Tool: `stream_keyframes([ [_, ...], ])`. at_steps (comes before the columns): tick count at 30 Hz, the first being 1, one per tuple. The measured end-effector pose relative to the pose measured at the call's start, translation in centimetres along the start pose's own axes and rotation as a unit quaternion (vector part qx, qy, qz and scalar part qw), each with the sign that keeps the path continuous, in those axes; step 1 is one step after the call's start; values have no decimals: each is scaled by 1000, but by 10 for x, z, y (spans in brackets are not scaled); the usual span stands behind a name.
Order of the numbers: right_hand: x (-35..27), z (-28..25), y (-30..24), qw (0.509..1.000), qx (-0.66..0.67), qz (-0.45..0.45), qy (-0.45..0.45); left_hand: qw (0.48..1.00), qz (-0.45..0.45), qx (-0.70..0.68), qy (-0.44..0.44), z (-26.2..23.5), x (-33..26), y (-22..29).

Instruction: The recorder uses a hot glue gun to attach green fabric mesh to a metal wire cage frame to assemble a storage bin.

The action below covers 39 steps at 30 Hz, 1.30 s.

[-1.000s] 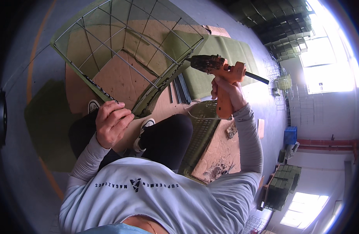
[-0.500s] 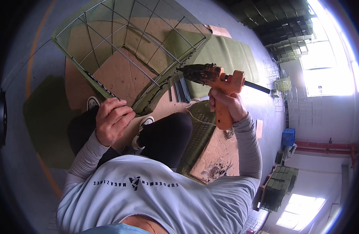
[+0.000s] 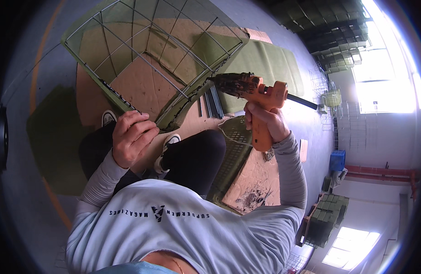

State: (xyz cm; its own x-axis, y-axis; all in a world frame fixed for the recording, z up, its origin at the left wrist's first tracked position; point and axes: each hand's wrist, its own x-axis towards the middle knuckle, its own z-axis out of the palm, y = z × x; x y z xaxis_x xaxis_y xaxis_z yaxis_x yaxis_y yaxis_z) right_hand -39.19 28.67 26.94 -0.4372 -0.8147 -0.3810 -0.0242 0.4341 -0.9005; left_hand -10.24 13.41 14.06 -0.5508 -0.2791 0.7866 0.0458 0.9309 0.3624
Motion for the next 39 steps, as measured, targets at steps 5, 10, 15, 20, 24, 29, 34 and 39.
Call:
stream_keyframes([
  [5, -9, 6, -2, 999, 16, 21, -24, 1000, -3, 4, -8, -2, 0, -1],
  [10, -18, 10, 1, 998, 0, 34, -48, 1000, -5, 6, -3, -1, 0, -1],
  [15, -21, 14, 4, 998, 17, 26, -49, 1000, -4, 11, -3, 0, 0, 0],
  [20, -24, 19, 0, 997, 11, 40, -60, 1000, -6, 12, -3, 0, -1, -1],
  [24, -29, 22, 2, 996, -5, 32, -81, 1000, 1, -1, 5, 1, 1, 0],
  [29, -28, 27, 1, 994, -12, 40, -103, 1000, -2, -1, 6, 0, 0, -1],
  [34, -28, 23, 7, 997, 31, 25, -69, 1000, 2, -2, 3, -3, -2, -2],
  [39, -55, -19, 46, 975, 202, -91, 5, 1000, 6, 9, 8, 5, 6, 3],
])
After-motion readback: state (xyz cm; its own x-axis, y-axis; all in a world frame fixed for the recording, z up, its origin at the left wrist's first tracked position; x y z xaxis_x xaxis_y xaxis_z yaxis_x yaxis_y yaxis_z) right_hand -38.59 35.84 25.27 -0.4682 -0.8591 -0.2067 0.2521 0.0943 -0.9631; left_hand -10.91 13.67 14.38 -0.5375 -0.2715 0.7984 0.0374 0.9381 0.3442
